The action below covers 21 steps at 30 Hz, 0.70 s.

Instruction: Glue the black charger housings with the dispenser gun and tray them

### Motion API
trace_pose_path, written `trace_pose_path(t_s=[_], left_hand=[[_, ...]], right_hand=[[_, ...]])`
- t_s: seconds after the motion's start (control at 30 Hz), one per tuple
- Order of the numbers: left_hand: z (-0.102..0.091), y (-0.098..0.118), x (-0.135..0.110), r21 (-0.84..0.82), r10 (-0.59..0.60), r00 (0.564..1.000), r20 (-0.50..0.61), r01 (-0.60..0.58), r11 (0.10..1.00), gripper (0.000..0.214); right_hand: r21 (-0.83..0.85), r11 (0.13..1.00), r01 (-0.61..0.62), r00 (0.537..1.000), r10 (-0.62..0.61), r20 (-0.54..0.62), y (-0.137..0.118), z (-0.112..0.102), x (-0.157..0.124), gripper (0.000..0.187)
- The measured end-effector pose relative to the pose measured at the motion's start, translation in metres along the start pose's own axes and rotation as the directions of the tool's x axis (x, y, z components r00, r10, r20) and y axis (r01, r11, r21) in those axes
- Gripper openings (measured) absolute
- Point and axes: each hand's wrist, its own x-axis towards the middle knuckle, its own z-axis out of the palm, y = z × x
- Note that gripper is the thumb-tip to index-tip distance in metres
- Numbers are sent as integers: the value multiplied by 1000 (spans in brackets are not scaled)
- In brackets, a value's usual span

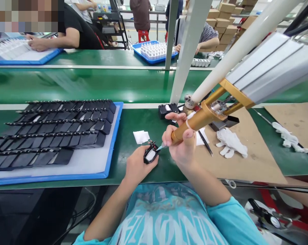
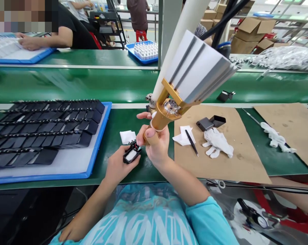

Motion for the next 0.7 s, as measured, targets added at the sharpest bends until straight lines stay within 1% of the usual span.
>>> trace_pose_path(t_s=[0.1, 0.2, 0.3, 0.37, 0.43, 0.6, 0.63, 0.7], left_hand=[[-5, 4, 0, -5, 21, 1000, -16, -21, 1000, 26], [-8, 6, 1, 15, 35, 999, -16, -35, 999, 26], [-10, 7, 0, 21, 31, 999, -9, -31, 999, 25], [-10, 7, 0, 16, 20, 1000, -2, -20, 1000, 25], [-9, 7, 0, 13, -9, 1000, 15, 8, 1000, 25], [0, 5, 2, 27, -148, 988, 48, 147, 989, 26], [1, 5, 2, 21, -158, 986, 48, 157, 987, 27], [4, 7, 3, -16, -140, 990, 35, 141, 990, 28]], right_hand=[[5, 1000, 16, 1000, -16, -14, 0, 0, 0, 42], [-14, 999, 36, 999, -36, 11, 1, 0, -1, 42], [4, 999, 47, 999, -48, 23, -1, 2, -2, 39], [11, 999, 39, 999, -39, 12, -2, 3, -2, 41], [18, 999, 30, 999, -30, 13, -3, 5, -2, 43], [109, 994, 29, 998, -35, 54, 1, 7, -5, 45], [120, 993, 22, 997, -30, 65, 2, 8, -6, 46], [129, 992, -1, 996, -10, 90, 4, 11, -7, 50]])
